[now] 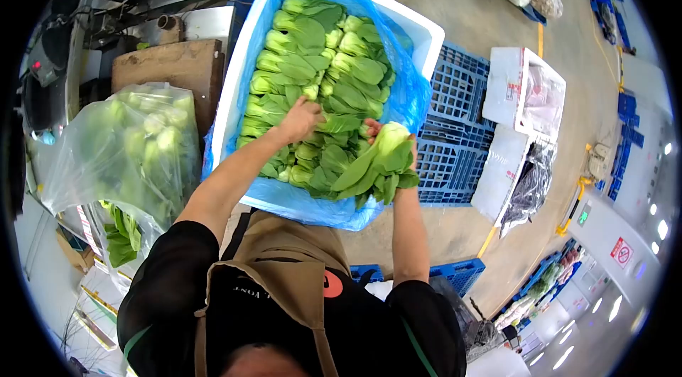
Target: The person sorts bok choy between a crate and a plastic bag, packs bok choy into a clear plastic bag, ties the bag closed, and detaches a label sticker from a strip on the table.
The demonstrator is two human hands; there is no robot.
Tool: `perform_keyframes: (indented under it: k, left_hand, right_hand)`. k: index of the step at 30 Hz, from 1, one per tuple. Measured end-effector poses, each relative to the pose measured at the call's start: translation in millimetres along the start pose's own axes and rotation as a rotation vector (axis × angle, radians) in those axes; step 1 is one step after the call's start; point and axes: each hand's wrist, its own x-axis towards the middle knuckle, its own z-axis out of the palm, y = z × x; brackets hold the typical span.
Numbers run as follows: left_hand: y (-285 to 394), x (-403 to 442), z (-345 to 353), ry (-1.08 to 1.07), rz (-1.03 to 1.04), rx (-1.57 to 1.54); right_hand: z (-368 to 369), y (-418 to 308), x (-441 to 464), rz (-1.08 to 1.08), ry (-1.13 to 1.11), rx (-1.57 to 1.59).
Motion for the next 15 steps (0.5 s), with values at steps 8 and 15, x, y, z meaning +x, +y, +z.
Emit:
perform_keyframes:
  k: [8,15]
  left_hand:
    - [2,-29,-35,-0.01,0.128,-0.204]
    - [18,1,28,0.045,-0.135,0.164]
  right_hand:
    - [52,-48,44,0.055,0.179,-0.357]
    - [71,-29,111,0.302,0.16,-0.863]
